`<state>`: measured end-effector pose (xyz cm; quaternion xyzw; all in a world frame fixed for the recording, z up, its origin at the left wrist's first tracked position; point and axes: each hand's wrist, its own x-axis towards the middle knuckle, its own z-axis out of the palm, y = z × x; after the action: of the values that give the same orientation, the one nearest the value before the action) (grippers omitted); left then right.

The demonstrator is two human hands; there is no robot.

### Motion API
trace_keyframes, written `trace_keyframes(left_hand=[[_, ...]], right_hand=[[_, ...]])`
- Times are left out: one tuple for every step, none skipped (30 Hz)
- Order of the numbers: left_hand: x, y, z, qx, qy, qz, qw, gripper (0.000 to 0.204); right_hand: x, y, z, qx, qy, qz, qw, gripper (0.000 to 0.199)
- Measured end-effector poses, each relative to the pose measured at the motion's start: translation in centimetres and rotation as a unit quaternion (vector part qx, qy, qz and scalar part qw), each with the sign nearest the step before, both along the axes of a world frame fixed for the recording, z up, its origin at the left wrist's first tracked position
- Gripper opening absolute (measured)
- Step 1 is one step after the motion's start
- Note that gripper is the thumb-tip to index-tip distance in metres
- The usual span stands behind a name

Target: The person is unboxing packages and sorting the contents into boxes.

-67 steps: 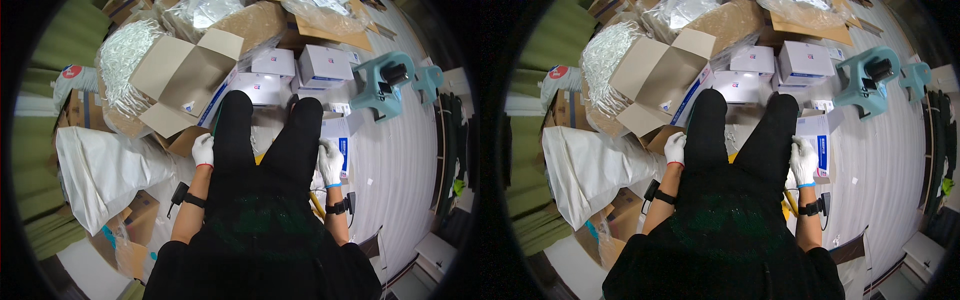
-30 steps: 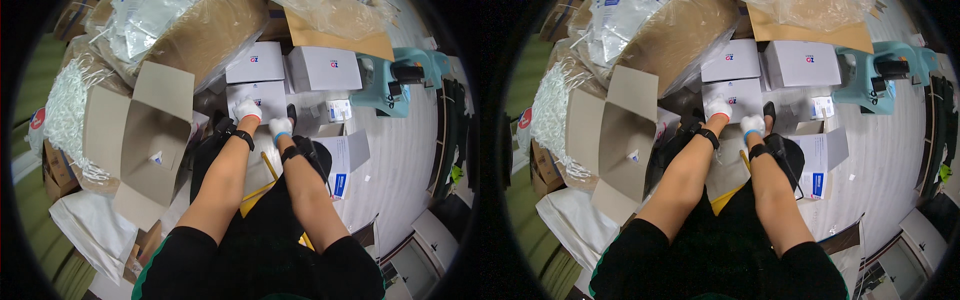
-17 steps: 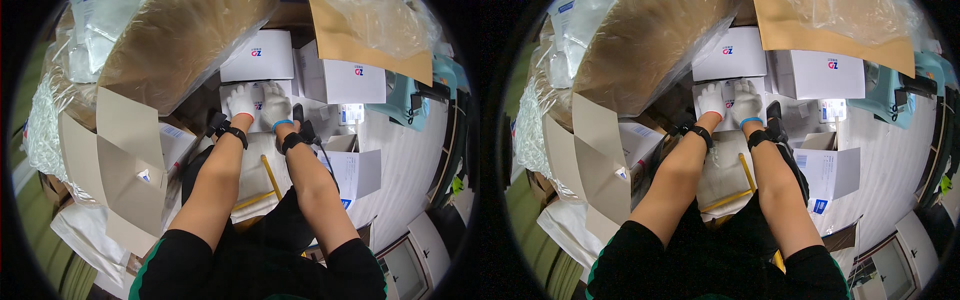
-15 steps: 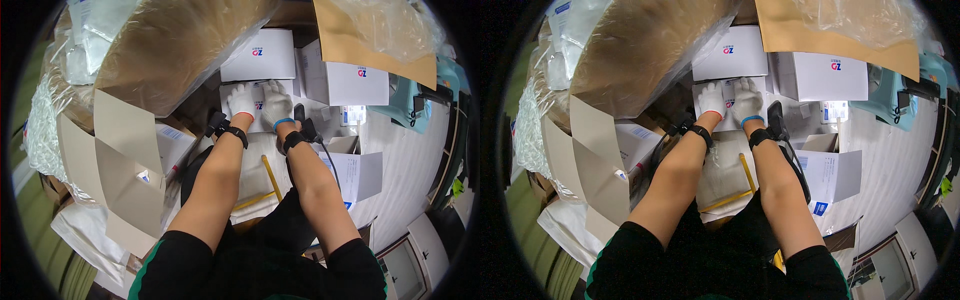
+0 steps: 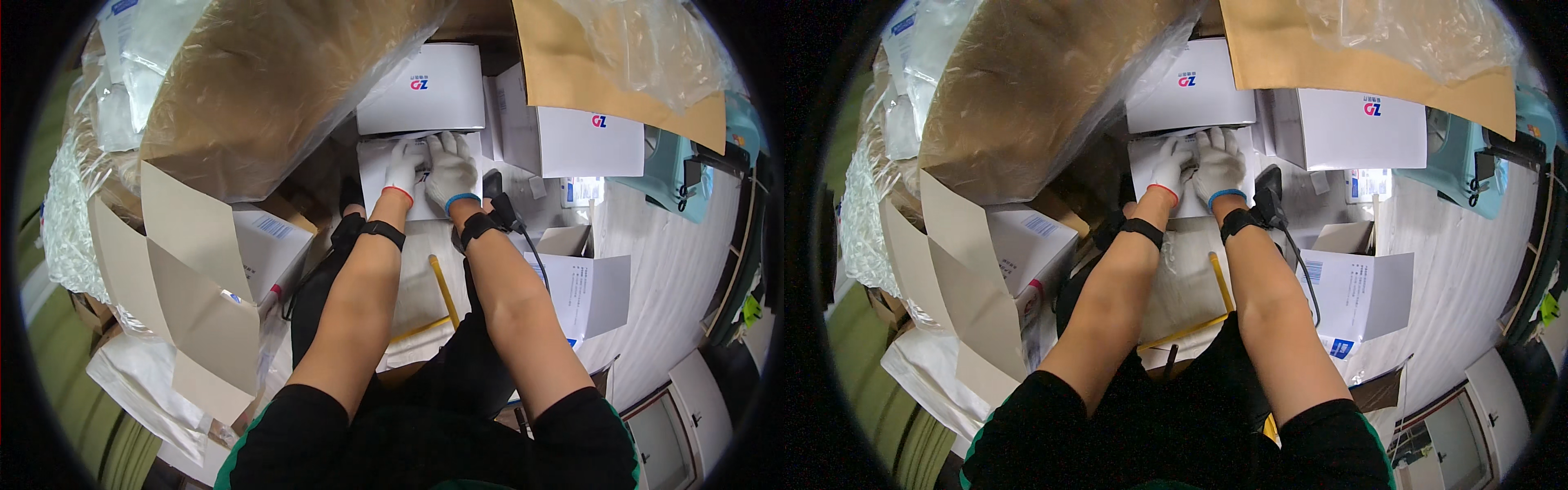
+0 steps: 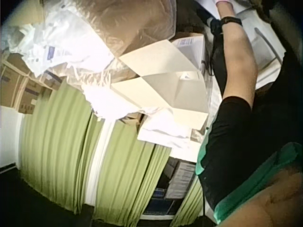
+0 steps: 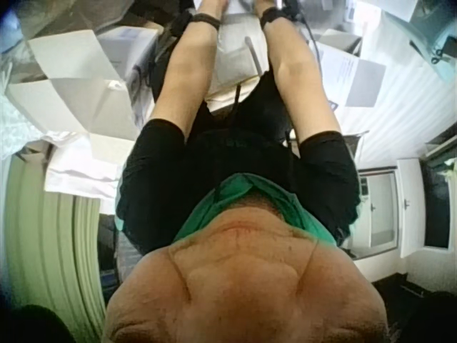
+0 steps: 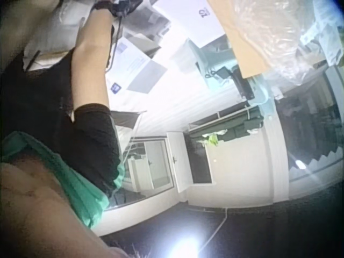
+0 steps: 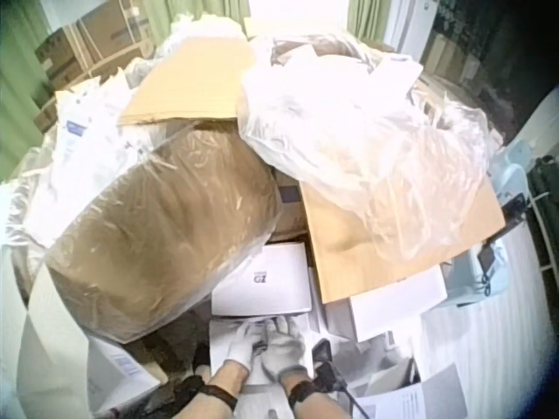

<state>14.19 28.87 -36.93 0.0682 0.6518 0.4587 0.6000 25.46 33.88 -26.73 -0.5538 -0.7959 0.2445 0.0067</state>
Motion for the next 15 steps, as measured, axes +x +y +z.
trace_keyframes(left_hand=[[0.0, 0.9, 1.0, 0.007, -0.053, -0.021, 0.998, 0.064], [0.2, 1.6, 2.2, 0.013, -0.106, -0.041, 0.993, 0.063], [0.4, 2.0, 2.4, 0.017, -0.089, -0.033, 0.995, 0.058], [1.0, 2.8, 2.2, 0.021, -0.073, -0.023, 0.997, 0.053], [1.3, 3.2, 2.1, 0.025, -0.056, -0.011, 0.998, 0.048], [1.6, 3.6, 3.0, -0.014, 0.007, -0.042, 0.999, 0.045], [1.8, 4.5, 4.9, -0.051, 0.070, -0.078, 0.993, 0.043], [1.7, 4.8, 6.3, -0.088, 0.137, -0.106, 0.981, 0.040], [1.6, 3.7, 5.4, -0.050, 0.271, -0.116, 0.954, 0.036], [1.7, 3.3, 6.8, -0.075, 0.318, -0.118, 0.938, 0.036], [2.0, 2.6, 8.5, -0.098, 0.363, -0.121, 0.919, 0.036], [2.0, 1.9, 9.8, -0.124, 0.410, -0.119, 0.896, 0.037], [1.7, 1.1, 10.0, -0.127, 0.504, -0.167, 0.838, 0.036], [1.3, 0.8, 10.6, -0.101, 0.547, -0.187, 0.809, 0.038], [1.1, 0.6, 11.2, -0.075, 0.587, -0.206, 0.779, 0.040]], right_hand=[[0.4, 0.1, -0.2, 0.003, 0.002, -0.008, 1.000, 0.051], [0.7, 0.2, -0.3, 0.006, 0.004, -0.016, 1.000, 0.050], [0.6, 0.3, -0.3, 0.012, 0.012, -0.019, 1.000, 0.049], [0.5, 0.6, -0.5, 0.019, 0.019, -0.020, 0.999, 0.047], [0.3, 0.9, -0.7, 0.025, 0.026, -0.020, 0.999, 0.046], [0.7, 1.3, -1.0, 0.020, 0.024, -0.015, 0.999, 0.044], [1.1, 1.9, -1.2, 0.017, 0.022, -0.015, 1.000, 0.041], [1.2, 2.6, -1.2, 0.012, 0.024, -0.008, 1.000, 0.039], [1.1, 3.1, -1.3, 0.028, 0.014, 0.010, 0.999, 0.032], [1.3, 3.5, -1.3, 0.021, -0.017, 0.031, 0.999, 0.032], [1.7, 4.0, -1.2, 0.014, -0.049, 0.051, 0.997, 0.032], [1.6, 4.3, -0.7, 0.007, -0.078, 0.075, 0.994, 0.032], [1.4, 4.5, 0.1, -0.021, -0.078, 0.065, 0.995, 0.033], [1.2, 4.5, 0.3, -0.026, -0.088, 0.062, 0.994, 0.032], [1.2, 4.5, 0.6, -0.029, -0.100, 0.059, 0.993, 0.031]])
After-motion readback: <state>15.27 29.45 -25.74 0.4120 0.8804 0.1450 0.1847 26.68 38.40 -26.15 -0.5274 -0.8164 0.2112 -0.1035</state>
